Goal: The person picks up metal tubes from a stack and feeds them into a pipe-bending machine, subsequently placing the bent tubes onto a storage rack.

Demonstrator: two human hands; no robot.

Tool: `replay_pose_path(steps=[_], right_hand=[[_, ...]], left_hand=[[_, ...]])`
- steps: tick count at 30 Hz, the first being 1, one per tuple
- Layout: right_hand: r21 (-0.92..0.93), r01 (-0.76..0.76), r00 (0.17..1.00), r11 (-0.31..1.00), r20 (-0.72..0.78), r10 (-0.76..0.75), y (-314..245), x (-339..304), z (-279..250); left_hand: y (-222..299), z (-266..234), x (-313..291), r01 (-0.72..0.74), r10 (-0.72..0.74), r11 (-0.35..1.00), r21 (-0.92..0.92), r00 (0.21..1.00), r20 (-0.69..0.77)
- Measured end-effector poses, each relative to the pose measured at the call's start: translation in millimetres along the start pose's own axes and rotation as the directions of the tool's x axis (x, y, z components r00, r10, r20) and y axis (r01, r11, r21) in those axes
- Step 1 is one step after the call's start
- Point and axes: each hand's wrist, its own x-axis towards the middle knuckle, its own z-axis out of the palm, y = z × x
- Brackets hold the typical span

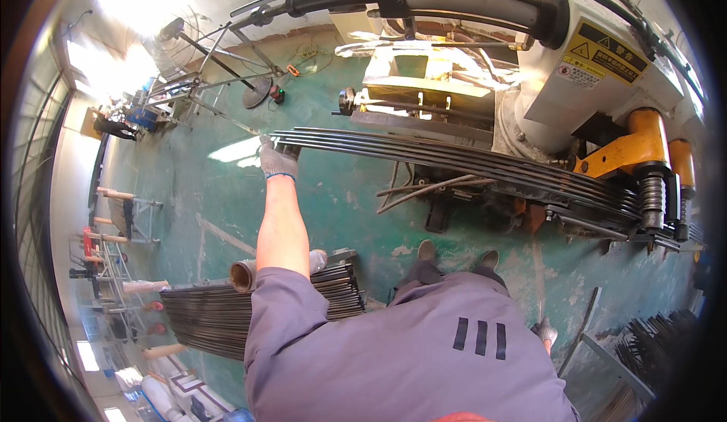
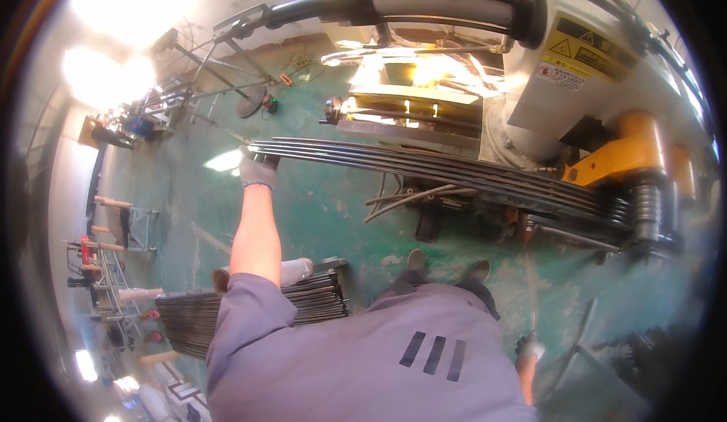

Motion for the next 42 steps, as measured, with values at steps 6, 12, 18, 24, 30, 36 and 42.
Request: replay_pose_path(steps=[6,12,18,24,30,36,42], right_hand=[[0.145,0.073,0.99,0.987,-0.127,-0.055,-27.6,-27.8,21.3],[0.028,0.219,0.973,0.975,-0.084,-0.216,-62.8,-34.2,33.5],[0.042,0.295,0.954,0.955,0.046,-0.297,-65.5,-41.4,67.0],[-0.007,0.246,0.969,0.969,0.022,-0.245,-50.8,-41.2,68.3],[-0.094,0.16,0.987,0.983,-0.008,-0.161,-30.7,-23.9,54.1],[-0.317,0.372,0.928,0.873,0.093,-0.361,-83.6,-21.0,76.0],[-0.109,0.371,0.927,0.922,0.111,-0.359,-146.5,-39.7,84.8]], left_hand=[[-6.5,1.9,4.6,0.014,-0.024,0.997,0.071,0.99,0.141],[-8.1,-9.2,-19.4,0.046,-0.124,0.97,0.24,0.938,0.324],[-12.2,-11.0,-0.8,0.133,-0.145,0.989,0.063,0.958,0.249],[-14.8,-7.4,-29.5,0.04,-0.124,0.968,0.246,0.934,0.335],[-11.4,-2.2,-37.3,0.084,-0.263,0.914,0.397,0.868,0.422],[-3.9,-20.9,-10.4,0.149,-0.34,0.868,0.474,0.874,0.346],[-19.2,-27.1,-8.9,0.059,-0.15,0.968,0.246,0.916,0.372]])
